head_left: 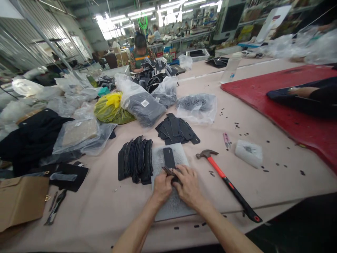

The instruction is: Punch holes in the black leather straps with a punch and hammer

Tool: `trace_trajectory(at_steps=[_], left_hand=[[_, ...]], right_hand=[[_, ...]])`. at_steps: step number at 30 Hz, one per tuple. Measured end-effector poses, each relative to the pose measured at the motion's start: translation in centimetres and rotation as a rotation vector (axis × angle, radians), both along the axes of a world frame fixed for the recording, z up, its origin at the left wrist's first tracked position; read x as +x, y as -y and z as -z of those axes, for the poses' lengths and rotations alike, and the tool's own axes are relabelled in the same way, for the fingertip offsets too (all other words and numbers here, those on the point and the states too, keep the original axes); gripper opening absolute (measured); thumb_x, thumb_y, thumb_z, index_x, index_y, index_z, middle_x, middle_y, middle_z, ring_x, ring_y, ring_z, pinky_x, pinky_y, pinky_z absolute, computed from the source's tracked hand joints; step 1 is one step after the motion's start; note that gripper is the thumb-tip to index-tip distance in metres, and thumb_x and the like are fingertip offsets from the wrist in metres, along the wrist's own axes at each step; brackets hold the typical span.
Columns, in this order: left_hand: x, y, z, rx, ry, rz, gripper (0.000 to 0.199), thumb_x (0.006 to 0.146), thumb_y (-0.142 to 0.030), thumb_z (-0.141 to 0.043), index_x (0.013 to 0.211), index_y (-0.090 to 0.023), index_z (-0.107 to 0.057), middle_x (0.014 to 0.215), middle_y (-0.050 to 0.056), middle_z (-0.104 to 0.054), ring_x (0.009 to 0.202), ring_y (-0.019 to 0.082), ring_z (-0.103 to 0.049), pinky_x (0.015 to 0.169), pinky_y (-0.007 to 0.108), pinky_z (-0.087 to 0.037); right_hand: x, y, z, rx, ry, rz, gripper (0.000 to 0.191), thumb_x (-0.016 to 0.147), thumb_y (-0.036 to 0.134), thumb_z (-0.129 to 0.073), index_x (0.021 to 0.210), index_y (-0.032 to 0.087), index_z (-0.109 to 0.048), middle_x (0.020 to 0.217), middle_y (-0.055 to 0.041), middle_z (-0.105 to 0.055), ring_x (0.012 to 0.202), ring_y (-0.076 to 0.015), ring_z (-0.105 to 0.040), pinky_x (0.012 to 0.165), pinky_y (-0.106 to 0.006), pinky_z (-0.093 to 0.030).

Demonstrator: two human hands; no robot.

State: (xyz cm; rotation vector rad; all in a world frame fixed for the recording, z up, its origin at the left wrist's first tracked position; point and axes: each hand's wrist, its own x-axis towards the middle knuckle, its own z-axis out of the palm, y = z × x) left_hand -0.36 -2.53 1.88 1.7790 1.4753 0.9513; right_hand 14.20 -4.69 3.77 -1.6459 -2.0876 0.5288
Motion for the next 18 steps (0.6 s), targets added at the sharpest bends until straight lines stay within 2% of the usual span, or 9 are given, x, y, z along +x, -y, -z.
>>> trace_trajectory(at_steps=[3, 5, 8, 11, 15, 18], left_hand=[[-1.0, -1.5, -1.4, -0.073, 0.179, -0.24, 0.023, 0.092, -0.025, -0.046, 0.098, -0.016, -0.066, 0.094, 0.007, -0.074, 0.088, 0.019, -0.069, 0.08, 0.031, -0.055], [-1.9, -2.3, -2.0, -0.064, 0.199, -0.292, 0.022, 0.091, -0.028, -0.049, 0.096, -0.016, -0.067, 0.092, 0.006, -0.074, 0.087, 0.019, -0.069, 0.082, 0.031, -0.054], [-2.9, -2.2, -1.8, -0.059, 0.126, -0.185, 0.019, 0.089, -0.027, -0.052, 0.093, -0.017, -0.068, 0.09, 0.005, -0.074, 0.086, 0.019, -0.069, 0.08, 0.03, -0.054], [-2.8, -1.0, -0.6, -0.015, 0.062, -0.086, 0.021, 0.089, -0.021, -0.048, 0.095, -0.018, -0.068, 0.095, 0.005, -0.074, 0.092, 0.019, -0.069, 0.084, 0.03, -0.054], [-2.4, -0.1, 0.7, 0.046, -0.018, -0.065, 0.024, 0.087, -0.016, -0.047, 0.098, -0.019, -0.068, 0.101, 0.005, -0.074, 0.098, 0.019, -0.069, 0.089, 0.03, -0.054], [-2.4, -0.2, 0.8, 0.059, -0.04, -0.052, 0.025, 0.086, -0.014, -0.046, 0.098, -0.019, -0.067, 0.101, 0.005, -0.074, 0.097, 0.019, -0.069, 0.089, 0.03, -0.055]], right_hand=[[0.3, 0.0, 0.3, -0.026, -0.035, 0.01, 0.049, 0.078, 0.019, -0.061, 0.126, 0.025, -0.057, 0.139, -0.0072, -0.049, 0.129, -0.032, -0.036, 0.107, -0.054, -0.023], [0.6, -0.2, 0.2, -0.028, -0.055, 0.004, 0.046, 0.078, 0.018, -0.061, 0.124, 0.024, -0.058, 0.138, -0.008, -0.05, 0.129, -0.0318, -0.036, 0.107, -0.054, -0.024], [0.6, -0.4, -0.1, -0.02, -0.085, 0.007, 0.042, 0.077, 0.017, -0.06, 0.119, 0.023, -0.058, 0.136, -0.0086, -0.051, 0.126, -0.031, -0.038, 0.105, -0.052, -0.027], [0.3, -0.5, -0.1, -0.024, -0.092, 0.003, 0.036, 0.076, 0.015, -0.06, 0.11, 0.024, -0.06, 0.133, -0.0076, -0.052, 0.124, -0.0306, -0.039, 0.103, -0.052, -0.028], [0.0, -0.5, 0.2, -0.037, -0.093, 0.009, 0.023, 0.074, 0.012, -0.059, 0.094, 0.023, -0.062, 0.131, -0.007, -0.051, 0.123, -0.0305, -0.038, 0.103, -0.053, -0.028], [-0.1, -0.5, 0.5, -0.021, -0.117, 0.016, 0.025, 0.074, 0.012, -0.058, 0.097, 0.022, -0.061, 0.131, -0.0081, -0.052, 0.124, -0.0305, -0.038, 0.103, -0.054, -0.027]])
